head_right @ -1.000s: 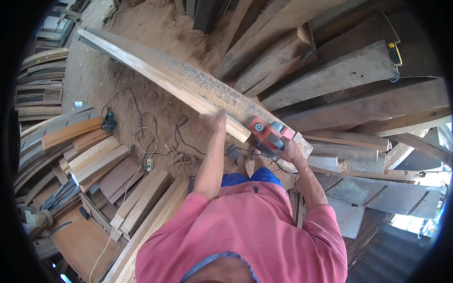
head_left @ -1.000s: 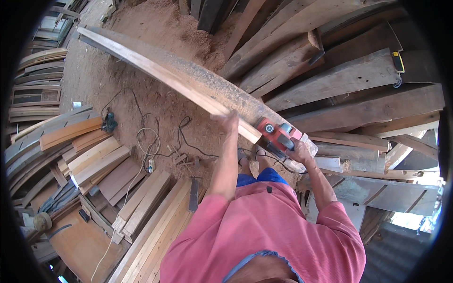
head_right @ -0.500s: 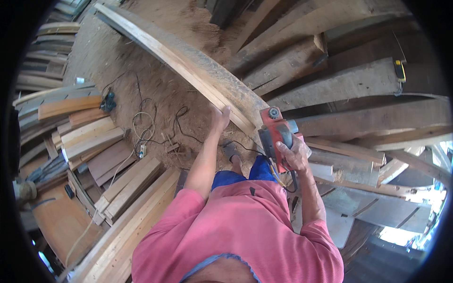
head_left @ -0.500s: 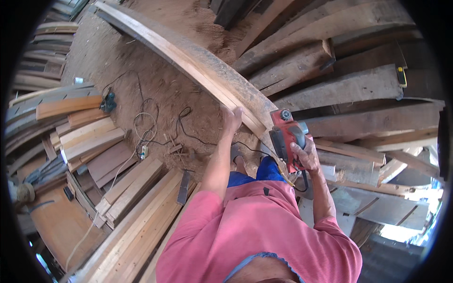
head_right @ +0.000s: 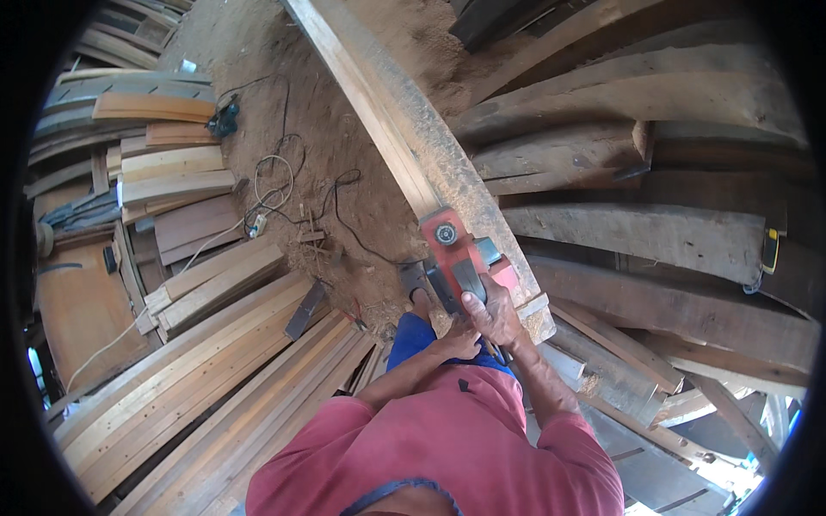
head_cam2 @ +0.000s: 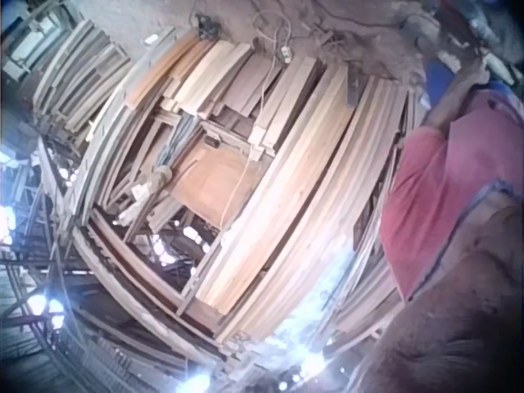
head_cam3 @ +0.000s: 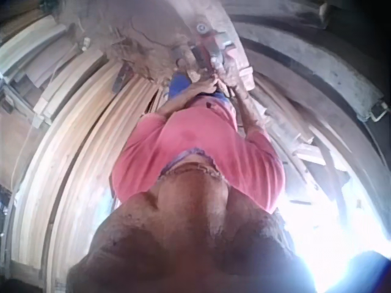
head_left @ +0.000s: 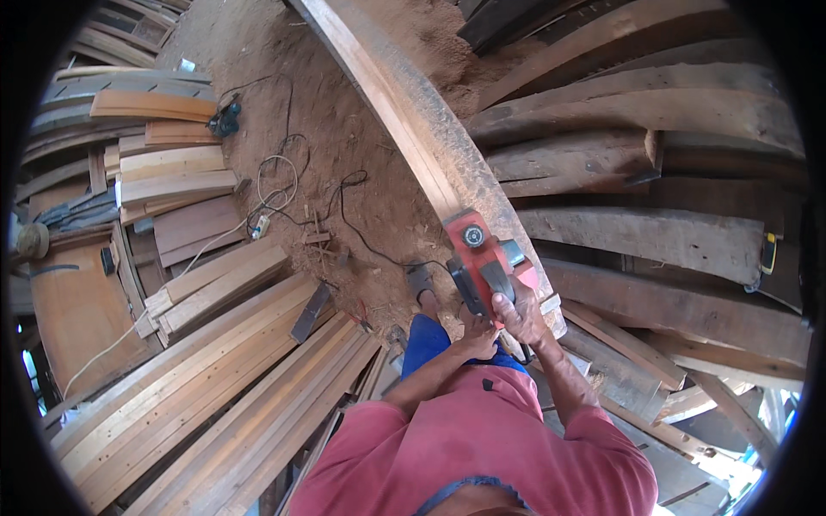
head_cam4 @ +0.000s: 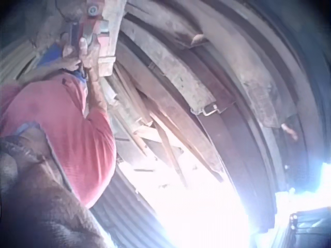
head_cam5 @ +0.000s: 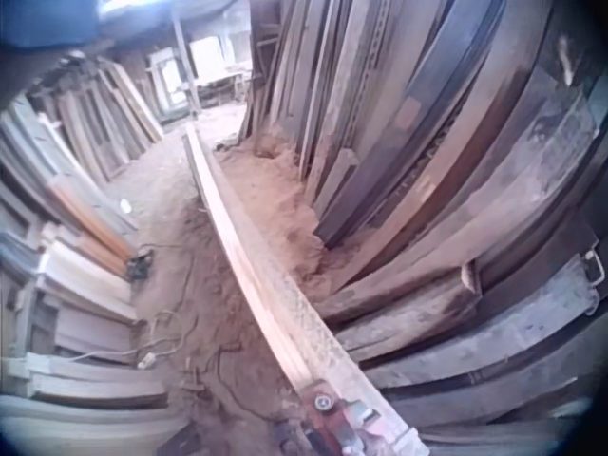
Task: The person planes a long wooden plank using a power planer, checks the edges with a square ruler, measures the length with a tape measure, and turns the plank over to continue working.
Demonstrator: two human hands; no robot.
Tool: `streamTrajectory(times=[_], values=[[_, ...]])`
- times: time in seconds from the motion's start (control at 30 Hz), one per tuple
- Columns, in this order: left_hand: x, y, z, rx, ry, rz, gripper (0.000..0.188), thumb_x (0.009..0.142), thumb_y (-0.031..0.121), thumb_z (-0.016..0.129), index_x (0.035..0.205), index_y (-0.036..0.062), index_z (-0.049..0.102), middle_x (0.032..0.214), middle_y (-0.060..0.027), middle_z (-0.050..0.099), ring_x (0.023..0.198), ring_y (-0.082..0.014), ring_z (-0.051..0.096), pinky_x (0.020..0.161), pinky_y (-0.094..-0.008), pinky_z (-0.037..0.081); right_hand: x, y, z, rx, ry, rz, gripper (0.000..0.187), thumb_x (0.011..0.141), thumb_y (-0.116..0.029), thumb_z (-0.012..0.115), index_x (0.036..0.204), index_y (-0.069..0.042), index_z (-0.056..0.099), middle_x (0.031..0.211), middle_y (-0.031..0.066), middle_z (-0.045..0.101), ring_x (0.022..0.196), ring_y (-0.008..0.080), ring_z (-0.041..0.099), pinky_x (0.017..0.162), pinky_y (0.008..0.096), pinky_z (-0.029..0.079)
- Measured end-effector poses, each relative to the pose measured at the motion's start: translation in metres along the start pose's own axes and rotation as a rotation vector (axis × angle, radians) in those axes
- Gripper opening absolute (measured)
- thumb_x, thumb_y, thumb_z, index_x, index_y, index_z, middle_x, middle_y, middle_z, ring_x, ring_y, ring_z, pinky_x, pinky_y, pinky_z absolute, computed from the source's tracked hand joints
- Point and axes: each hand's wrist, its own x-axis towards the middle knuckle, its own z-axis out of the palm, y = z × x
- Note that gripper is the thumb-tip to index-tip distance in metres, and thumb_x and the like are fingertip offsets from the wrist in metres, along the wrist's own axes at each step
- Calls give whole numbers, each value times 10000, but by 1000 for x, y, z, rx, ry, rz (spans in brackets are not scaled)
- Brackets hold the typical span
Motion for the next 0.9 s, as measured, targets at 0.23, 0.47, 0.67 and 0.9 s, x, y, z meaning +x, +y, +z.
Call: streamTrajectory(times=[0.23,0.47,0.67,0.9], values=[[-18,-33,22,-258,25,-221,478,776,251,696,1215,85,605,1261,-228,563,1254,-427,489,1064,-541,382,98,-67,13,-9,3,-104,427,997,-394,508,1099,12,592,692,49,566,624,134,554,578,335,457],[-34,-56,-69,-315,316,-641,570,815,215,718,1303,-21,541,1284,-295,560,1128,-378,602,987,-442,475,276,-99,7,-33,-76,-195,481,1011,-505,509,881,-47,581,668,-13,537,558,95,522,523,278,437],[10,-113,-95,-867,858,-464,469,953,63,561,1393,-69,470,1376,-233,553,1281,-256,556,1092,-335,423,235,-70,0,61,-122,-64,491,1010,-514,491,840,-58,563,650,-22,519,538,85,505,516,275,425],[70,-106,-139,-1353,582,-278,533,959,-102,433,1485,-20,412,1454,-121,521,1325,-196,508,1112,-292,376,34,-17,-17,-94,9,-212,446,987,-397,505,1122,22,574,675,74,572,581,139,560,560,321,470]])
